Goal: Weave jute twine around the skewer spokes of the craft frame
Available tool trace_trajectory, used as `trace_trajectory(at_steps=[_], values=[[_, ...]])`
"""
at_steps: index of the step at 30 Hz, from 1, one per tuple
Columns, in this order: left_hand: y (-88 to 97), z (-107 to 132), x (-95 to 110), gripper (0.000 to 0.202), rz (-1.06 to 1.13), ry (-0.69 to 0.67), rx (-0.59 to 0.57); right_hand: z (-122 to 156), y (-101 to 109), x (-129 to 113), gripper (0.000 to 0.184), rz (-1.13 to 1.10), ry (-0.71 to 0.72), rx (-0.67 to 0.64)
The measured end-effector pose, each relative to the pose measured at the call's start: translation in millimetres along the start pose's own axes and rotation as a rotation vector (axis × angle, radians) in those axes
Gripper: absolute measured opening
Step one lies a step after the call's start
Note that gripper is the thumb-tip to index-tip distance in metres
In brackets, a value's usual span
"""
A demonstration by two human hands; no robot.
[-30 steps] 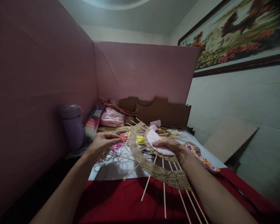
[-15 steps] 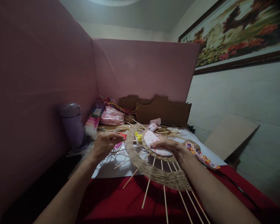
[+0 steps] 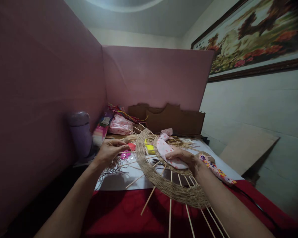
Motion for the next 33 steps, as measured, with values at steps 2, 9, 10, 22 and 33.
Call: trace_trajectory(at_steps=[2, 9, 10, 22, 33], values=[[0.4, 0.5, 0.3, 0.022, 0.034, 0.027, -0.011, 2.4, -1.4, -1.8, 0.037, 0.009, 0.017, -0.004], [-1.6, -1.2, 1.7, 0.024, 0.001, -0.059, -0.001, -0.8, -3.4, -4.1, 0.041, 0.042, 0.057, -0.065], [-1.2, -1.6, 1.6, 0.025, -0.015, -0.076, 0.008, -1.3, -3.5, -4.2, 0.042, 0.041, 0.061, -0.069], [17.1, 6.2, 14.4, 0.027, -0.742, -0.24, 0.228, -3.2, 4.2, -4.0, 0.036, 0.081, 0.039, -0.047], [7.2, 7.0, 17.4, 0.03, -0.827, -0.286, 0.151, -5.8, -1.6, 0.8, 0.04, 0.049, 0.056, -0.119]])
Point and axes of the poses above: each hand's wrist, its own z-axis away from the middle knuckle, its own y-axis out of the back of the hand, x = y × z, the point moved 7 cm from there along -z, towards the middle knuckle, and after that the axes turned 15 degrees about -z, right-handed, at the moved point
